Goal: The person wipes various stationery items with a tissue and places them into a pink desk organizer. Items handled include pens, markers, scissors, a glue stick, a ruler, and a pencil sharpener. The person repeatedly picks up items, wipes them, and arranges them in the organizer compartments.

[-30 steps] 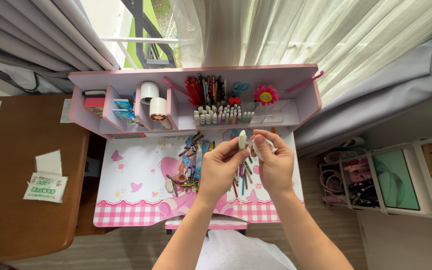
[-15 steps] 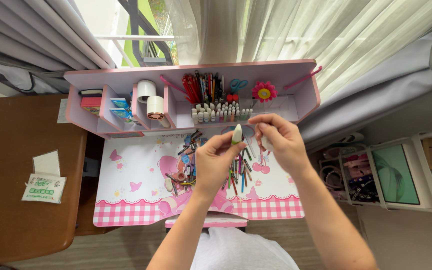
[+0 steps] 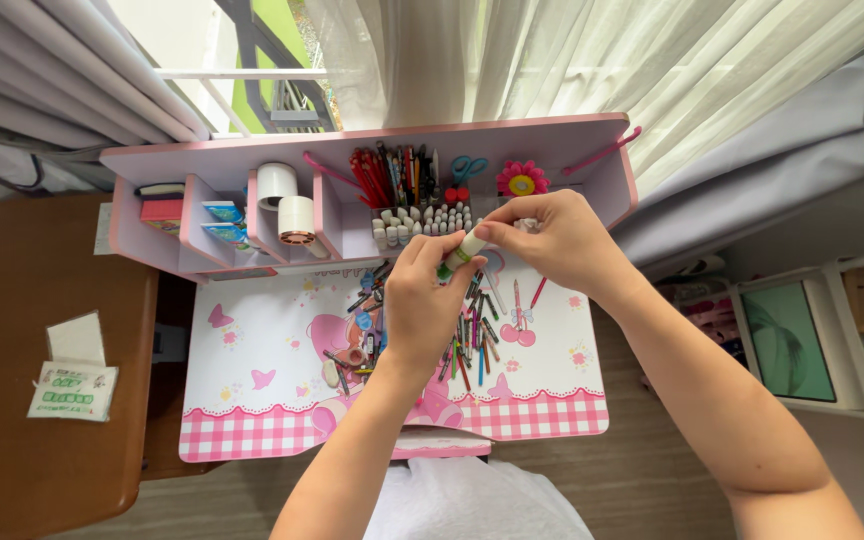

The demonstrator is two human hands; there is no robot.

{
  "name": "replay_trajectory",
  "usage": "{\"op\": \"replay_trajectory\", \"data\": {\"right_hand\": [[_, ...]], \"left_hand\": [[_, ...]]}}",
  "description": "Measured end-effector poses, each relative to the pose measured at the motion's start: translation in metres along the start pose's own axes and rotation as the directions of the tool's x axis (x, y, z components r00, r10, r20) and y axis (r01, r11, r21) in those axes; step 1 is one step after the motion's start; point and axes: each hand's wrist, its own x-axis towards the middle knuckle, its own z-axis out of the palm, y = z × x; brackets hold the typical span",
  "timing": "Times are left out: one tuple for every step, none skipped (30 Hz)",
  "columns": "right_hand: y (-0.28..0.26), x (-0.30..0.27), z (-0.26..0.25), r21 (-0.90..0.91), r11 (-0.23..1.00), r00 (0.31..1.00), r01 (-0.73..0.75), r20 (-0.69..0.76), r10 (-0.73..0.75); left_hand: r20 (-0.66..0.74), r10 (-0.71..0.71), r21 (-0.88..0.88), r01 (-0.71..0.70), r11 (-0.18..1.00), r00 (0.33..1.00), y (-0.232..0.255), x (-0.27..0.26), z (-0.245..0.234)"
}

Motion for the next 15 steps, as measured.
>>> {"op": "replay_trajectory", "data": {"right_hand": [[0.001, 0.002, -0.001, -0.023, 1.000, 1.000, -0.016, 0.010, 0.016], [0.002, 0.004, -0.002, -0.027, 1.000, 1.000, -0.013, 0.026, 0.014], [0.003, 0.006, -0.002, -0.029, 1.000, 0.999, -0.010, 0.043, 0.011], [0.006, 0.007, -0.002, -0.031, 0.999, 0.998, -0.006, 0.060, 0.008], [0.009, 0.008, -0.002, -0.039, 0.998, 0.997, -0.054, 0.057, 0.057], [0.012, 0.009, -0.003, -0.047, 0.994, 0.993, -0.102, 0.054, 0.105], [0.016, 0.012, -0.004, -0.056, 0.988, 0.987, -0.147, 0.051, 0.150], [0.021, 0.015, -0.004, -0.046, 0.994, 0.995, -0.103, 0.012, 0.104], [0.027, 0.018, -0.004, -0.036, 0.998, 0.998, -0.059, -0.027, 0.058], [0.034, 0.022, -0.003, -0.027, 1.000, 0.998, -0.014, -0.065, 0.012], [0.041, 0.027, -0.003, -0.067, 0.997, 0.993, 0.035, -0.114, -0.042], [0.049, 0.034, -0.002, -0.108, 0.991, 0.982, 0.081, -0.160, -0.098], [0.058, 0.040, 0.000, -0.151, 0.981, 0.967, 0.124, -0.204, -0.154], [0.067, 0.045, 0.003, -0.193, 0.973, 0.964, 0.127, -0.208, -0.167], [0.076, 0.050, 0.005, -0.236, 0.963, 0.960, 0.130, -0.213, -0.182]], "left_hand": [[0.000, 0.018, 0.018, -0.018, 1.000, 1.000, -0.002, 0.001, 0.002], [-0.001, 0.036, 0.036, -0.036, 0.999, 0.999, -0.004, 0.002, 0.003], [0.000, 0.053, 0.055, -0.053, 0.997, 0.999, -0.007, 0.003, 0.004], [0.009, 0.059, 0.055, -0.059, 0.997, 0.998, -0.009, 0.004, 0.006], [0.019, 0.063, 0.055, -0.064, 0.996, 0.998, -0.011, 0.006, 0.009], [0.030, 0.068, 0.054, -0.070, 0.996, 0.997, -0.012, 0.007, 0.010], [0.035, 0.090, 0.051, -0.092, 0.995, 0.995, -0.014, 0.008, 0.011], [0.041, 0.112, 0.047, -0.113, 0.992, 0.993, -0.016, 0.010, 0.010], [0.047, 0.132, 0.043, -0.134, 0.990, 0.990, -0.018, 0.011, 0.010], [0.049, 0.101, 0.062, -0.104, 0.993, 0.994, -0.020, 0.012, 0.010], [0.052, 0.069, 0.084, -0.073, 0.994, 0.996, -0.022, 0.012, 0.010], [0.053, 0.037, 0.106, -0.042, 0.993, 0.998, -0.024, 0.011, 0.009], [0.053, 0.035, 0.114, -0.041, 0.993, 0.998, -0.028, 0.011, 0.007], [0.054, 0.033, 0.121, -0.040, 0.992, 0.998, -0.032, 0.010, 0.005], [0.054, 0.033, 0.129, -0.040, 0.991, 0.998, -0.035, 0.009, 0.003]]}}
